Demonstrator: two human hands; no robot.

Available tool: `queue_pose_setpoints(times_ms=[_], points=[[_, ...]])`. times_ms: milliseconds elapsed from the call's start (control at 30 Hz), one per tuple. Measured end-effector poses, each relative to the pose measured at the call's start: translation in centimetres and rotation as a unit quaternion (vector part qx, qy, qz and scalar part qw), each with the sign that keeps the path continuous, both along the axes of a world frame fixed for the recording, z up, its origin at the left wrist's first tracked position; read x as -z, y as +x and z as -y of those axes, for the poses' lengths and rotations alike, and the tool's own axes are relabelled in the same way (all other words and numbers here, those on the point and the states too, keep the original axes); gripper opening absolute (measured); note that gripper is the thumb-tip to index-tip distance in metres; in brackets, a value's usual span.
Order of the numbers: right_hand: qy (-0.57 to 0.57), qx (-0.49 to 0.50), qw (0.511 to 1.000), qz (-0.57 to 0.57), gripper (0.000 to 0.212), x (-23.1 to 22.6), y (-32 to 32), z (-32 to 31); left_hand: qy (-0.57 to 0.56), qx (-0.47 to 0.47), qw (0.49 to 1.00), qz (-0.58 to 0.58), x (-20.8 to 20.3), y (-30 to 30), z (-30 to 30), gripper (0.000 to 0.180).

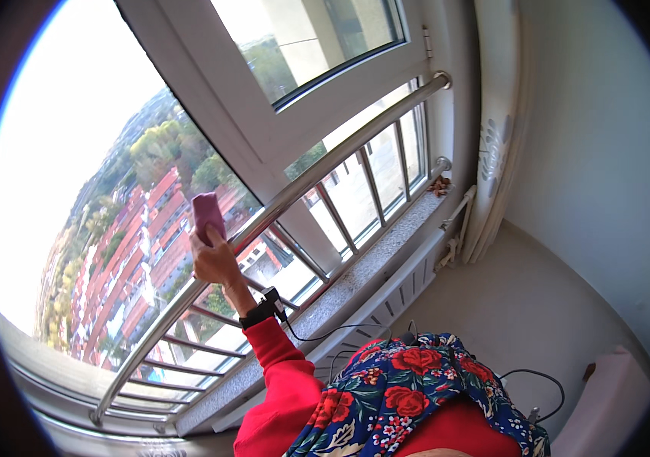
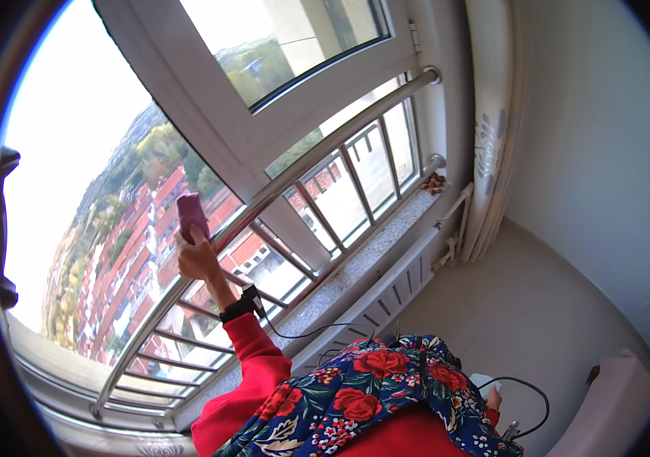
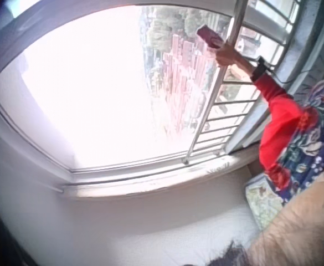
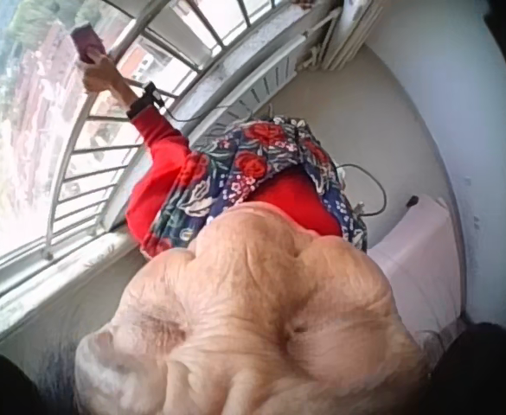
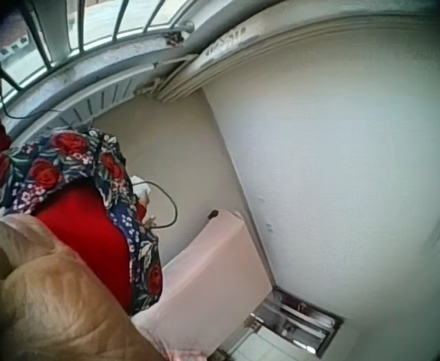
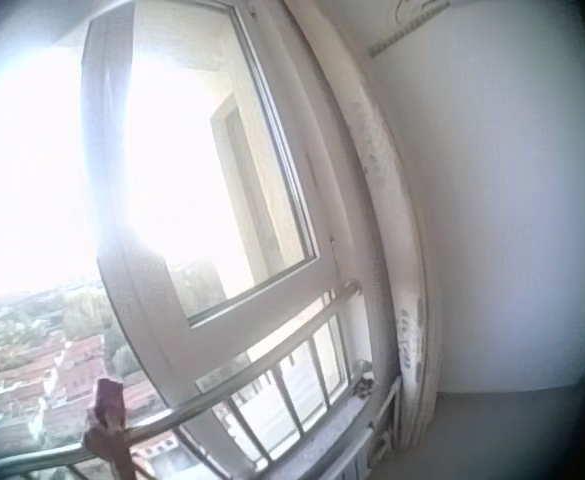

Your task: The person wipes a curved metal balcony railing using two cloths, one in each hand, moving along the length of the railing and around its curve. The person alternates between wiping the top and sides of the railing while maintaining a steady pace.

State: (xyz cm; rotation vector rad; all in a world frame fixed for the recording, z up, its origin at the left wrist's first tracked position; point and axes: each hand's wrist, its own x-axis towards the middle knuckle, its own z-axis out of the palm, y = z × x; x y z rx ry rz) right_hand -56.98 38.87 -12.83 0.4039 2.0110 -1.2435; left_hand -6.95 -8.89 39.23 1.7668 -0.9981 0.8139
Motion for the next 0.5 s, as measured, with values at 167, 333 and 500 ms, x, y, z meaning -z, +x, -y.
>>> queue_pose_setpoints(times_ms=[167,333,500], points=[[-0.025,-0.071,0.997,-0.002,0.058,-1.1,-3.7,4.9,0.026,0.068,0.997,0.006,-1.0,-0.6,-0.9,0.026],[-0.044,-0.138,0.989,-0.012,0.059,-3.0,-6.3,9.3,0.005,0.085,0.996,0.029,-1.1,-0.6,-1.0,0.023],[-0.055,-0.196,0.979,-0.016,0.060,-4.8,-8.1,12.7,-0.014,0.094,0.994,0.054,-1.2,-0.4,-1.0,0.023]])
